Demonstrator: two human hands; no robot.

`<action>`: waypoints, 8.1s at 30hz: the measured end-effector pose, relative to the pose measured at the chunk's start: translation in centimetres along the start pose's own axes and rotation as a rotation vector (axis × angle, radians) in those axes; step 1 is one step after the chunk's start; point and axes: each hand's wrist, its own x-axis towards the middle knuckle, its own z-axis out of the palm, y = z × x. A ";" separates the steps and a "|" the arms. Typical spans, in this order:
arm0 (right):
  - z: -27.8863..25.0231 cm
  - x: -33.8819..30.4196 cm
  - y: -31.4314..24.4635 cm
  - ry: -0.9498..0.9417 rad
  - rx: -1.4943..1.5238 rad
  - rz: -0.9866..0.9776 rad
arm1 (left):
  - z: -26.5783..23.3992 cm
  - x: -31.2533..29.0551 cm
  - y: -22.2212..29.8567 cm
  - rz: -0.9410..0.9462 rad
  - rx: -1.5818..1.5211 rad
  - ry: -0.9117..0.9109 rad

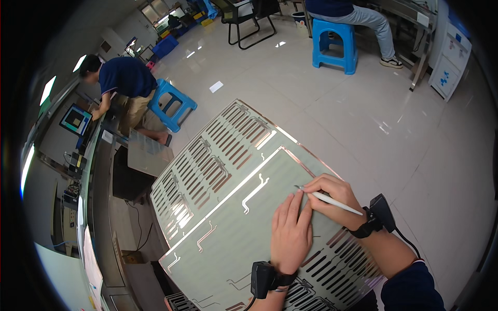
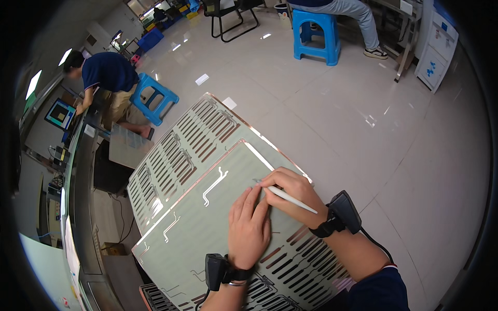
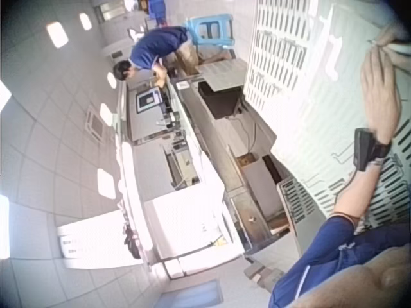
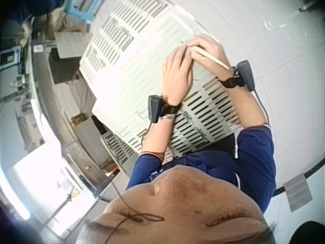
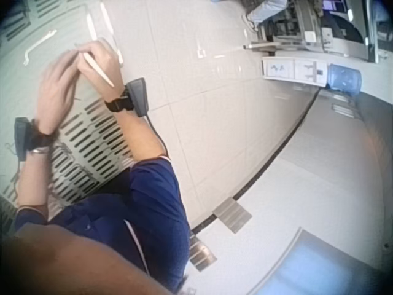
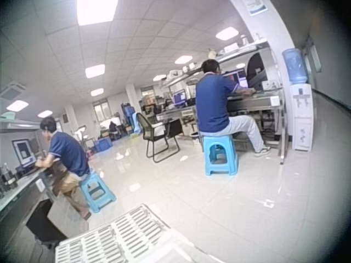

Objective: The recorder uses a pen to mark specific lines and points on a large green-surfaced metal sheet.

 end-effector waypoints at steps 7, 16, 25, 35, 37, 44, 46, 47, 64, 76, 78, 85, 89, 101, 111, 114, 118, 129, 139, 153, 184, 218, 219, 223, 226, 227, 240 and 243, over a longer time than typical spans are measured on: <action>-0.2 0.0 0.3 -0.010 0.005 0.006 | 0.2 -0.1 -0.1 0.012 0.028 0.004; 0.0 0.3 -0.1 -0.012 -0.014 0.009 | -0.1 0.0 -0.1 0.010 0.019 0.010; 0.3 1.6 -0.7 -0.135 -0.008 0.044 | 0.3 -0.4 -0.4 -0.034 -0.041 0.055; 0.7 1.9 -0.6 -0.104 -0.013 -0.035 | 0.2 -0.2 -0.4 -0.035 -0.054 0.055; 0.7 1.8 -0.7 -0.095 -0.001 -0.011 | 0.2 -0.2 -0.4 -0.031 -0.055 0.061; 0.6 1.2 0.6 0.039 0.099 0.052 | 0.0 0.1 -1.3 -0.037 -0.078 0.027; -0.1 0.7 0.9 0.160 0.187 0.110 | -0.7 2.2 -3.6 -0.339 0.326 0.148; -0.7 0.7 0.2 0.254 0.288 0.190 | -0.5 3.0 -4.5 -0.343 0.324 0.138; -6.3 -6.6 -2.0 0.444 0.150 0.196 | -1.2 -14.3 8.6 0.231 -0.714 -0.347; 0.0 -12.0 -3.2 0.162 -0.587 -0.154 | -11.2 -34.8 -6.4 -1.242 0.035 0.610; -0.9 -12.1 -2.6 0.195 -0.580 0.070 | -13.3 -35.3 -5.5 -1.491 -0.418 0.424; -4.5 -11.2 -2.2 0.267 -0.119 0.422 | -10.5 -32.6 -5.5 -1.176 -0.987 1.013; -6.5 -10.5 -6.8 0.153 0.075 0.321 | -10.9 -35.1 -6.6 -1.021 -1.022 1.085; -8.0 -11.2 -11.7 0.133 0.350 0.248 | -15.1 -35.9 -5.5 -0.958 -1.142 1.152; -10.2 -2.4 -13.1 0.397 0.592 -0.178 | -24.1 -31.3 -2.1 -0.233 -0.756 1.280; -7.5 0.0 -13.6 0.431 0.711 -0.156 | -27.8 -33.3 -2.7 -0.022 0.187 0.789; -4.7 -1.2 -13.3 0.394 0.741 -0.064 | -22.2 -32.5 -3.6 -0.390 -0.258 0.867; 1.7 -7.1 -13.9 0.142 0.785 0.249 | -15.0 -33.8 -2.7 -0.846 -1.853 0.944; -12.8 -17.1 -2.0 0.341 0.891 0.660 | -12.3 -35.9 -3.5 -0.825 -1.600 0.959; -11.4 -17.8 -3.4 0.380 0.146 0.665 | -10.0 -35.1 -2.3 -1.037 -1.187 1.029; 10.6 -13.5 -12.9 -0.525 0.116 0.056 | -11.5 -28.7 0.0 -0.643 -0.476 0.418; 13.5 -13.4 -10.5 -0.500 -0.097 -0.359 | -8.4 -25.6 -0.4 -0.381 -0.077 0.219; 13.5 -13.4 -10.5 -0.493 -0.110 -0.360 | -8.4 -25.6 -0.4 -0.384 -0.075 0.216; 13.9 -13.5 -10.4 -0.464 -0.120 -0.378 | -8.3 -25.5 -0.3 -0.382 -0.063 0.219; 13.7 -13.7 -10.2 -0.479 -0.122 -0.383 | -8.3 -25.5 -0.4 -0.388 -0.061 0.224; 13.6 -13.6 -10.3 -0.479 -0.118 -0.388 | -8.1 -25.7 -0.4 -0.378 -0.056 0.228; 13.5 -13.1 -10.5 -0.519 -0.051 -0.318 | -8.1 -25.7 -0.4 -0.370 -0.040 0.230; 13.6 -13.1 -10.6 -0.509 -0.059 -0.304 | -8.0 -25.7 -0.5 -0.371 -0.037 0.232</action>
